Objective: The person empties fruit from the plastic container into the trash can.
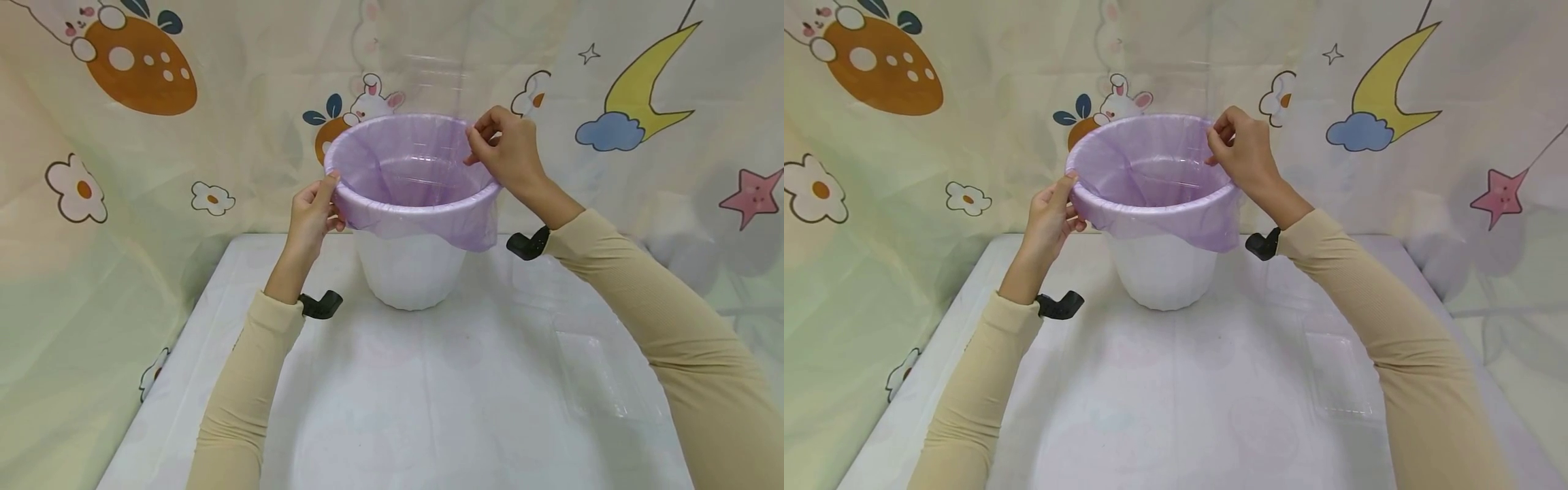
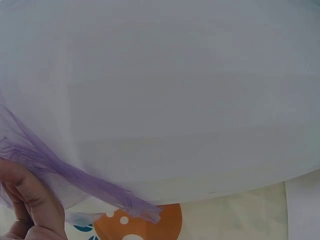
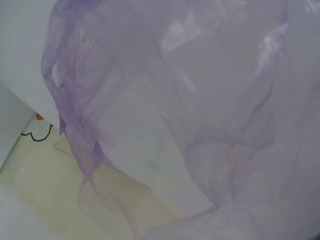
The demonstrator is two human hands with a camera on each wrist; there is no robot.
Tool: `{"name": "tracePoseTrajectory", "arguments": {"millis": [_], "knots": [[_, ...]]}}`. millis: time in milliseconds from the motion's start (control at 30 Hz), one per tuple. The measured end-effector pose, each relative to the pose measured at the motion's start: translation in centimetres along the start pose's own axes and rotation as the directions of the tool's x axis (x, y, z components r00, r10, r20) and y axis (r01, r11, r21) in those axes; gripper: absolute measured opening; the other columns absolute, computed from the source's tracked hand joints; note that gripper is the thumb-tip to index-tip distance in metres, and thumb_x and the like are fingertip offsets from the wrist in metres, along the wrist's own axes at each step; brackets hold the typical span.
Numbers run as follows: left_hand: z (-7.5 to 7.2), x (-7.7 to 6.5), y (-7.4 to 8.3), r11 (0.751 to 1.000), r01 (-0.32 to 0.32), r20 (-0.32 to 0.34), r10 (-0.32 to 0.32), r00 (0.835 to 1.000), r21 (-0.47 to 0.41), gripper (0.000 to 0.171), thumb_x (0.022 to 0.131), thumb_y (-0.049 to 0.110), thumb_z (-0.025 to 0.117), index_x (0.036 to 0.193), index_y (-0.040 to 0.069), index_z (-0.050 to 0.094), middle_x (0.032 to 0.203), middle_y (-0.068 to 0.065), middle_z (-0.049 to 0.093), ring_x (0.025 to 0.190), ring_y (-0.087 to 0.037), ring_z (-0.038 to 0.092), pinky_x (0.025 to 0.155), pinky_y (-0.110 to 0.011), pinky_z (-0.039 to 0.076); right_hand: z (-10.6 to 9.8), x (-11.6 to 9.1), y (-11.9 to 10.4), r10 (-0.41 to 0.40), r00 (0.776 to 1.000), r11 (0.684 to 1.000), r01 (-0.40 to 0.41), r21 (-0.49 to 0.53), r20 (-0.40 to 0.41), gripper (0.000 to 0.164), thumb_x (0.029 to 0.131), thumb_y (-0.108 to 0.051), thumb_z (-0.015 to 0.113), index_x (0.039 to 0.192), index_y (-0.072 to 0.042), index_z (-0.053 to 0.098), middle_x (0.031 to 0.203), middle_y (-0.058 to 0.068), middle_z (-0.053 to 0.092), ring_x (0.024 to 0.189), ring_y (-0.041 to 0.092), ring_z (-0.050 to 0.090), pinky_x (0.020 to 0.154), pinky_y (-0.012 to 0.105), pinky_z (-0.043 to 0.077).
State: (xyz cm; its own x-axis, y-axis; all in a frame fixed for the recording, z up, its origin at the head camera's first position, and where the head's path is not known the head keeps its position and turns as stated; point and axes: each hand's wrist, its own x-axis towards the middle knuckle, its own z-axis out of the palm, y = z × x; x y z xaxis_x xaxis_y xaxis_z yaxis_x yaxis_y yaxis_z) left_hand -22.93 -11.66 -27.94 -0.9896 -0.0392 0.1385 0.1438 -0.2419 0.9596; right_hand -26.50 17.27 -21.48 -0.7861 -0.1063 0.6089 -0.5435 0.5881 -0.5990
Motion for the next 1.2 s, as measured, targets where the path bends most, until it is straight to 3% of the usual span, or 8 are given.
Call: {"name": "tracePoseTrajectory", "arguments": {"millis": [133, 200, 267, 433, 667, 833, 933, 1200], "knots": [[0.0, -0.1, 0.1, 1.000, 0.001, -0.002, -0.001, 1.000, -0.003, 0.032, 0.096, 0.032, 0.060, 0.071, 0.013, 0.053, 0.061, -0.001, 0.046, 0.046, -0.010, 0.046, 0.042, -0.017, 0.042, -0.3, 0.1, 0.2, 0.082, 0.996, 0.993, -0.080, 0.089, -0.021, 0.015, 0.092, -0.010, 0.064, 0.093, 0.005, 0.060, 0.073, 0.003, 0.065, 0.052, -0.009, 0.060, 0.068, 0.009, 0.051], [0.1, -0.1, 0.1, 1.000, 0.003, -0.006, -0.003, 1.000, -0.003, 0.032, 0.096, 0.032, 0.060, 0.071, 0.013, 0.053, 0.061, -0.001, 0.046, 0.046, -0.010, 0.045, 0.042, -0.017, 0.042, -0.5, 0.2, 0.1, 0.164, 0.987, 0.966, -0.159, 0.205, -0.004, 0.013, 0.091, -0.009, 0.066, 0.091, 0.002, 0.060, 0.068, -0.004, 0.064, 0.052, -0.002, 0.064, 0.069, 0.012, 0.053], [0.1, -0.1, 0.1, 1.000, 0.003, -0.008, -0.003, 1.000, -0.002, 0.032, 0.096, 0.032, 0.060, 0.071, 0.013, 0.053, 0.062, -0.001, 0.046, 0.046, -0.010, 0.045, 0.042, -0.017, 0.042, -0.9, 0.4, -0.2, 0.258, 0.966, 0.907, -0.255, 0.334, 0.035, 0.011, 0.090, -0.008, 0.067, 0.090, 0.000, 0.058, 0.066, -0.005, 0.063, 0.052, 0.004, 0.066, 0.069, 0.016, 0.056], [0.0, 0.0, 0.1, 1.000, 0.005, -0.012, -0.005, 1.000, 0.001, 0.031, 0.096, 0.031, 0.060, 0.073, 0.012, 0.054, 0.062, -0.001, 0.047, 0.047, -0.009, 0.046, 0.042, -0.017, 0.042, -1.7, 0.7, -0.7, 0.416, 0.899, 0.695, -0.413, 0.589, 0.139, 0.010, 0.089, 0.001, 0.065, 0.090, 0.003, 0.055, 0.064, 0.009, 0.065, 0.052, 0.018, 0.069, 0.058, 0.025, 0.057], [0.0, 0.0, 0.0, 1.000, 0.002, -0.002, -0.002, 1.000, 0.000, 0.031, 0.097, 0.032, 0.060, 0.074, 0.012, 0.053, 0.063, 0.000, 0.047, 0.047, -0.009, 0.046, 0.043, -0.017, 0.042, -2.9, 0.9, -0.9, 0.533, 0.821, 0.505, -0.502, 0.702, 0.205, 0.010, 0.089, 0.002, 0.066, 0.084, 0.005, 0.058, 0.068, 0.012, 0.060, 0.057, 0.025, 0.069, 0.064, 0.028, 0.059], [-0.1, 0.0, 0.1, 1.000, -0.006, -0.003, 0.006, 1.000, 0.007, 0.030, 0.097, 0.033, 0.059, 0.076, 0.012, 0.055, 0.064, 0.000, 0.047, 0.048, -0.009, 0.045, 0.043, -0.017, 0.043, -4.1, 1.0, -0.8, 0.550, 0.801, 0.372, -0.488, 0.790, 0.236, 0.010, 0.087, 0.005, 0.067, 0.081, 0.008, 0.059, 0.069, 0.014, 0.058, 0.058, 0.029, 0.068, 0.065, 0.028, 0.059], [-0.2, 0.0, 0.1, 1.000, -0.007, -0.004, 0.007, 1.000, 0.011, 0.029, 0.097, 0.033, 0.059, 0.078, 0.011, 0.056, 0.065, -0.001, 0.047, 0.048, -0.009, 0.045, 0.044, -0.017, 0.043, -5.0, 1.0, -0.6, 0.551, 0.797, 0.337, -0.483, 0.808, 0.246, 0.011, 0.086, 0.005, 0.069, 0.082, 0.009, 0.060, 0.069, 0.014, 0.058, 0.058, 0.029, 0.067, 0.065, 0.028, 0.059], [0.0, 0.0, 0.0, 1.000, 0.005, 0.000, -0.005, 1.000, -0.004, 0.029, 0.097, 0.032, 0.060, 0.076, 0.012, 0.055, 0.064, 0.000, 0.047, 0.048, -0.009, 0.045, 0.044, -0.016, 0.043, -7.9, 0.2, 0.6, 0.568, 0.790, 0.310, -0.465, 0.829, 0.231, 0.010, 0.085, 0.003, 0.072, 0.088, 0.006, 0.063, 0.069, 0.013, 0.059, 0.057, 0.024, 0.061, 0.064, 0.031, 0.060]]}}
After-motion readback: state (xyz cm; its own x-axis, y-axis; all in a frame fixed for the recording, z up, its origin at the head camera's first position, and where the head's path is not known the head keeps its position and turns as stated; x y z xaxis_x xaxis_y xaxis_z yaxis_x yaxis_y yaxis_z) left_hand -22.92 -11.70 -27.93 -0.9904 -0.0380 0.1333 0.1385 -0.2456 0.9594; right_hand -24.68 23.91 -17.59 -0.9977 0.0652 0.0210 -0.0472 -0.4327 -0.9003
